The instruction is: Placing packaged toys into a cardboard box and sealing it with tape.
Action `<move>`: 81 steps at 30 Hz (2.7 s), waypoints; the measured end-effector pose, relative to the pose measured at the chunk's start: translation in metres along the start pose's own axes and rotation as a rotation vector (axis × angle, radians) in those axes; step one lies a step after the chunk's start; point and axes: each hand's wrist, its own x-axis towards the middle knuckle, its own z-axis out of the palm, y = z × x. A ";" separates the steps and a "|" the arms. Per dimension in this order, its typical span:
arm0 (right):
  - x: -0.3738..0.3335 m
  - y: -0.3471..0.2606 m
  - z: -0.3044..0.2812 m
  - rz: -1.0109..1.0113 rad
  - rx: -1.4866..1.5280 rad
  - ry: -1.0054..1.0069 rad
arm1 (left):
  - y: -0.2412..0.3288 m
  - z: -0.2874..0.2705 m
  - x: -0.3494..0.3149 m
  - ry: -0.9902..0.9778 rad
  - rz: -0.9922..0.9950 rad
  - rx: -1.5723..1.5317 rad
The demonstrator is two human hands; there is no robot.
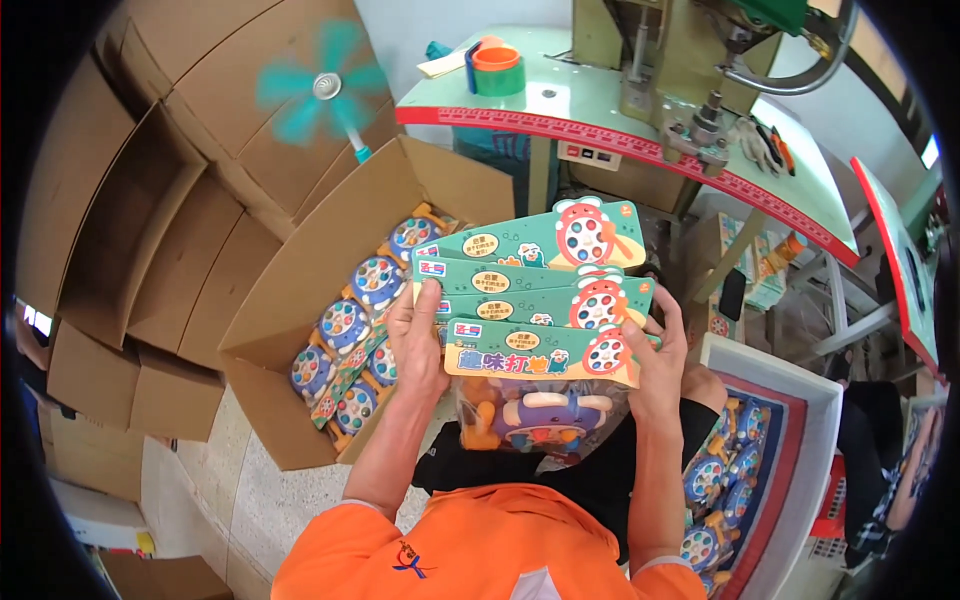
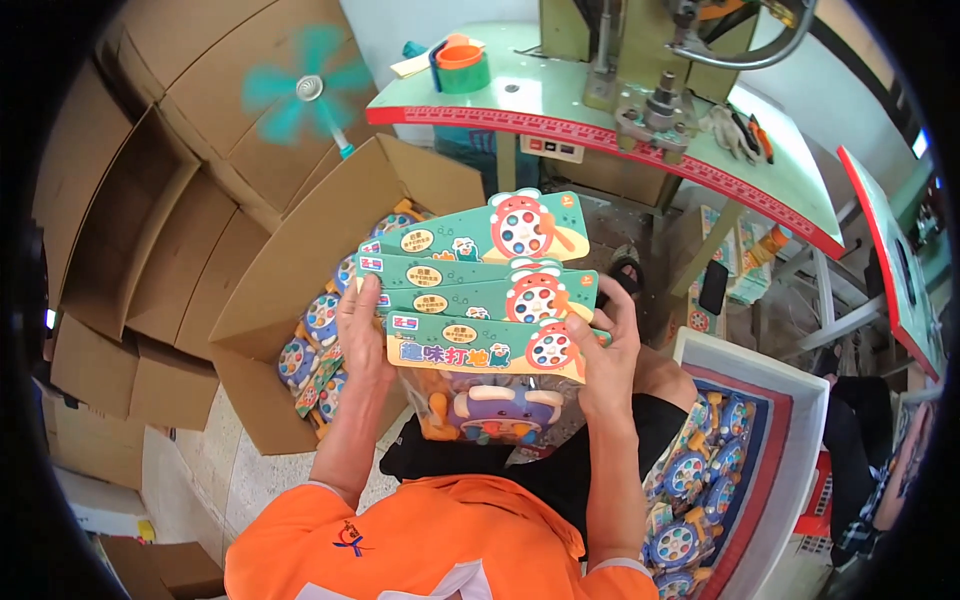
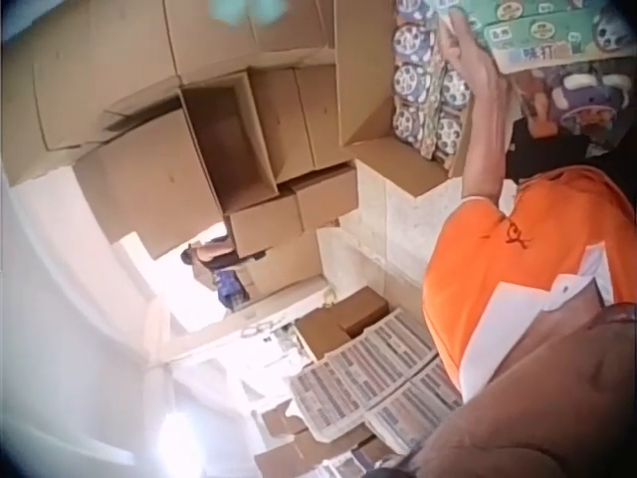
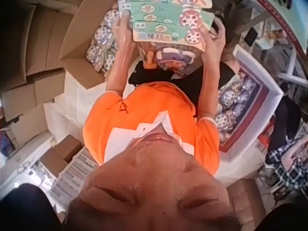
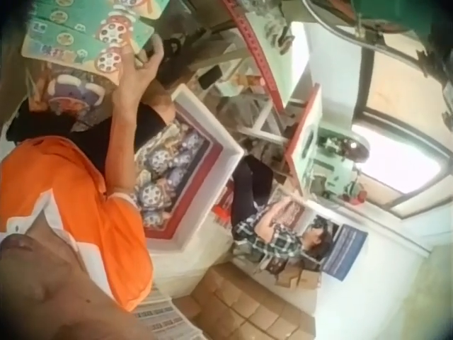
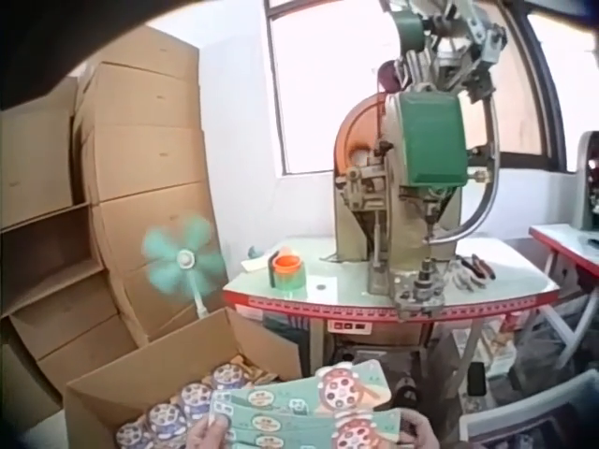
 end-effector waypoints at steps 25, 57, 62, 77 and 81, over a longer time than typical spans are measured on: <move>0.074 -0.182 -0.051 -0.119 -0.021 0.004 | 0.004 0.209 0.116 -0.602 -0.093 -0.065; 0.109 -0.205 -0.049 -0.079 0.010 -0.010 | 0.013 0.236 0.159 -0.616 -0.233 0.038; 0.107 -0.203 -0.050 -0.106 -0.016 0.003 | 0.009 0.233 0.158 -0.628 -0.219 -0.008; 0.070 -0.197 -0.058 -0.143 -0.178 0.016 | -0.003 0.178 0.137 -0.538 0.479 0.546; 0.088 -0.215 -0.061 -0.110 -0.267 -0.042 | 0.013 0.185 0.146 -0.556 0.546 0.794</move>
